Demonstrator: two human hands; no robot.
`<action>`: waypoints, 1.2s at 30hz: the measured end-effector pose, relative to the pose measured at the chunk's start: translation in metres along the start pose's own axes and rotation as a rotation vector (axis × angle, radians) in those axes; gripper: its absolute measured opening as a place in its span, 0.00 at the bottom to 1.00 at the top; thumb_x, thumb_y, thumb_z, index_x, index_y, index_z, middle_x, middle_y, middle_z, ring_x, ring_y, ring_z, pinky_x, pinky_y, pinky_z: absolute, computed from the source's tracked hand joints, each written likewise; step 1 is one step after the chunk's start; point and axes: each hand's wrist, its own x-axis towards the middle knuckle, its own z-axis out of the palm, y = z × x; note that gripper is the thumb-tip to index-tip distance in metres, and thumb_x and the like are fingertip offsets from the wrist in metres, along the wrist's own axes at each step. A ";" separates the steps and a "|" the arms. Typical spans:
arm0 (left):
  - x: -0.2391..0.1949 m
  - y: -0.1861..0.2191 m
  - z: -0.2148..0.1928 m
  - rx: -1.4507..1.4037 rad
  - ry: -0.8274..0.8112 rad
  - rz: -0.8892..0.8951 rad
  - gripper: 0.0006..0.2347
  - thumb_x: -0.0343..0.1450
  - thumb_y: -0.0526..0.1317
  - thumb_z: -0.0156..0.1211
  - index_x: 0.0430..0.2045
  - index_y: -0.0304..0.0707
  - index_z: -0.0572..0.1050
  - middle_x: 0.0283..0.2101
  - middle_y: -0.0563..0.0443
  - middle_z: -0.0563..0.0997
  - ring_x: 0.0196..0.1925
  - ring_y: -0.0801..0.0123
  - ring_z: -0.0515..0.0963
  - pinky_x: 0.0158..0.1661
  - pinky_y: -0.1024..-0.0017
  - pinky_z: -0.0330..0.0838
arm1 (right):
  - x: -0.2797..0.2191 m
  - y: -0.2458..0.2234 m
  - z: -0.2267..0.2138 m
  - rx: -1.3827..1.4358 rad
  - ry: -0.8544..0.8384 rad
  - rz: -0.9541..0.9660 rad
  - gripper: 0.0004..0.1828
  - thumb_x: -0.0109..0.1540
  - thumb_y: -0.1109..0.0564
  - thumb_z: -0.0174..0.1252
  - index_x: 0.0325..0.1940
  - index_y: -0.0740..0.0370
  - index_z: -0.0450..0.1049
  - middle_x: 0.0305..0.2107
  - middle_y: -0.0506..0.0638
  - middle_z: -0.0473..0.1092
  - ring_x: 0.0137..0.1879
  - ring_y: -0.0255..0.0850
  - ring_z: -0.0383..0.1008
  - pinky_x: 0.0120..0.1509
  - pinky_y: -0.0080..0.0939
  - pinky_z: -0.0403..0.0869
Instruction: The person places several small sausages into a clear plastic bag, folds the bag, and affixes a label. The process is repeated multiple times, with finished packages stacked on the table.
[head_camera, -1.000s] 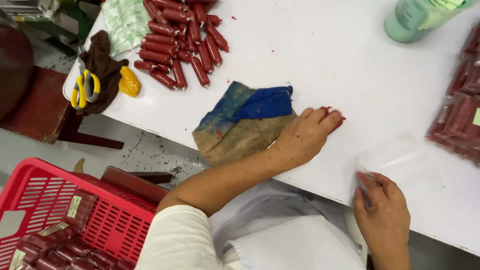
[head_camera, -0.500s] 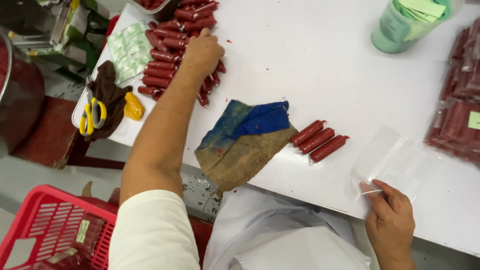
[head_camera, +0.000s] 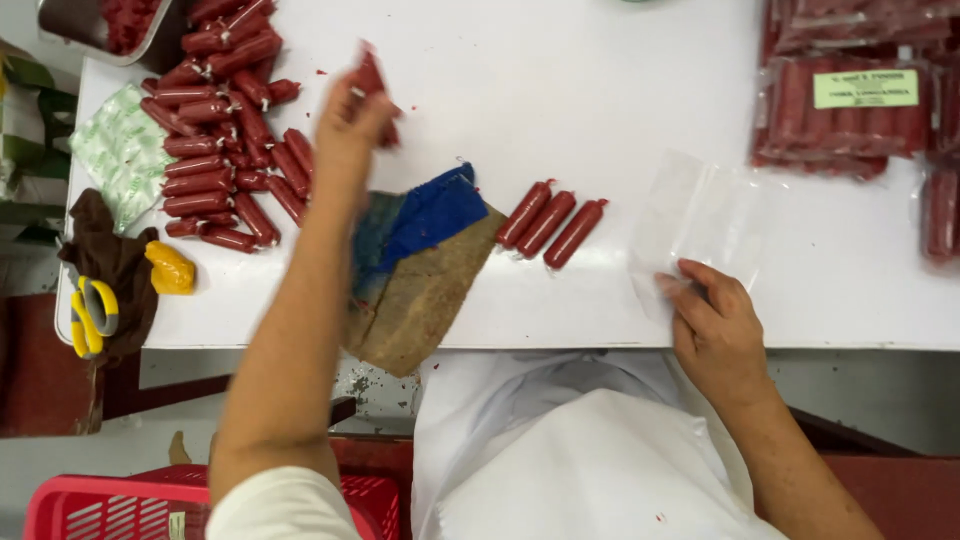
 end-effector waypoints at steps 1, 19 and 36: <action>-0.021 0.004 0.024 -0.155 -0.009 -0.093 0.18 0.70 0.33 0.62 0.56 0.44 0.70 0.32 0.48 0.81 0.21 0.73 0.71 0.21 0.77 0.68 | 0.000 0.001 -0.001 0.026 -0.007 0.001 0.22 0.61 0.75 0.50 0.56 0.64 0.77 0.55 0.65 0.69 0.55 0.58 0.71 0.59 0.50 0.74; -0.128 0.016 0.126 0.802 -0.180 0.483 0.30 0.69 0.39 0.68 0.67 0.56 0.64 0.54 0.41 0.76 0.55 0.51 0.78 0.58 0.60 0.71 | -0.010 0.019 -0.018 -0.211 -0.266 0.083 0.22 0.66 0.63 0.49 0.63 0.52 0.73 0.62 0.42 0.68 0.69 0.43 0.64 0.68 0.42 0.68; -0.176 0.033 0.147 -0.025 -0.277 -0.086 0.32 0.61 0.22 0.62 0.61 0.51 0.72 0.62 0.35 0.70 0.58 0.37 0.76 0.47 0.62 0.76 | 0.021 -0.007 -0.059 -0.029 -0.431 0.260 0.24 0.61 0.66 0.54 0.61 0.53 0.76 0.59 0.46 0.73 0.63 0.43 0.68 0.64 0.36 0.69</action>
